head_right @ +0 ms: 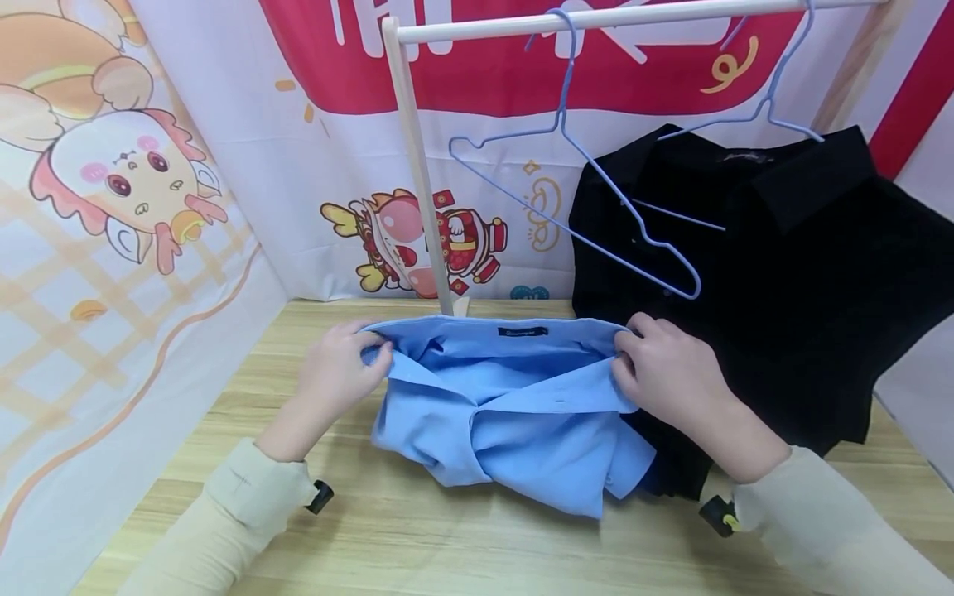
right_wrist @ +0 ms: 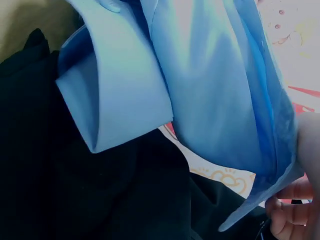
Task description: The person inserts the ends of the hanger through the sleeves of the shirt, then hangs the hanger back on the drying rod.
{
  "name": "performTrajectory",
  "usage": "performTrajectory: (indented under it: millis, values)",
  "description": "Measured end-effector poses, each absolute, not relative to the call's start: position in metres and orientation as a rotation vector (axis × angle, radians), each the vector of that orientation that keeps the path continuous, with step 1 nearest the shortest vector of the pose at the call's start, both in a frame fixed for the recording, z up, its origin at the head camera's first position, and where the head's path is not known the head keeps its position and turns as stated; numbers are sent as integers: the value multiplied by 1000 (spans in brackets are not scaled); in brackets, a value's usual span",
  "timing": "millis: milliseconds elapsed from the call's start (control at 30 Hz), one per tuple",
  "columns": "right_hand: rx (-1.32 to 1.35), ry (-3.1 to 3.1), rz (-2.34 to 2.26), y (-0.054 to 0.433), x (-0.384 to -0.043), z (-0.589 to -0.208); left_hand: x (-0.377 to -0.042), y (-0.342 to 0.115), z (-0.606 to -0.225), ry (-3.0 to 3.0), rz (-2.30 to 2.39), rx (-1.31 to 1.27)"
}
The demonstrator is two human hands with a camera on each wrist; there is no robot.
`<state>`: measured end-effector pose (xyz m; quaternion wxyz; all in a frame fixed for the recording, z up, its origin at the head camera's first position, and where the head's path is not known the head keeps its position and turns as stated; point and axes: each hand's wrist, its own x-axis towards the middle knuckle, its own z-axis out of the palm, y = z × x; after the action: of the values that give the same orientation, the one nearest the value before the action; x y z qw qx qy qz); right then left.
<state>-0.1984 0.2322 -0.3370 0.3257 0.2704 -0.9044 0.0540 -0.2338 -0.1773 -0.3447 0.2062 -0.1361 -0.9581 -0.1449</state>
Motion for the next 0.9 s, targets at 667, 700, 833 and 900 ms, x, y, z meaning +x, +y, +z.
performTrajectory:
  millis: [667,700,833,900]
  values:
    - [697,-2252,221,236,-184,-315,-225,-172,-323,-2025,-498,-608]
    - [698,-2226,238,236,-184,-314,-224,-171,-320,-1994,-518,-617]
    - [718,-2113,380,235,-182,-311,-217,-169,-310,-1877,-633,-657]
    - [741,-2075,500,235,-182,-310,-214,-168,-307,-1829,-689,-669]
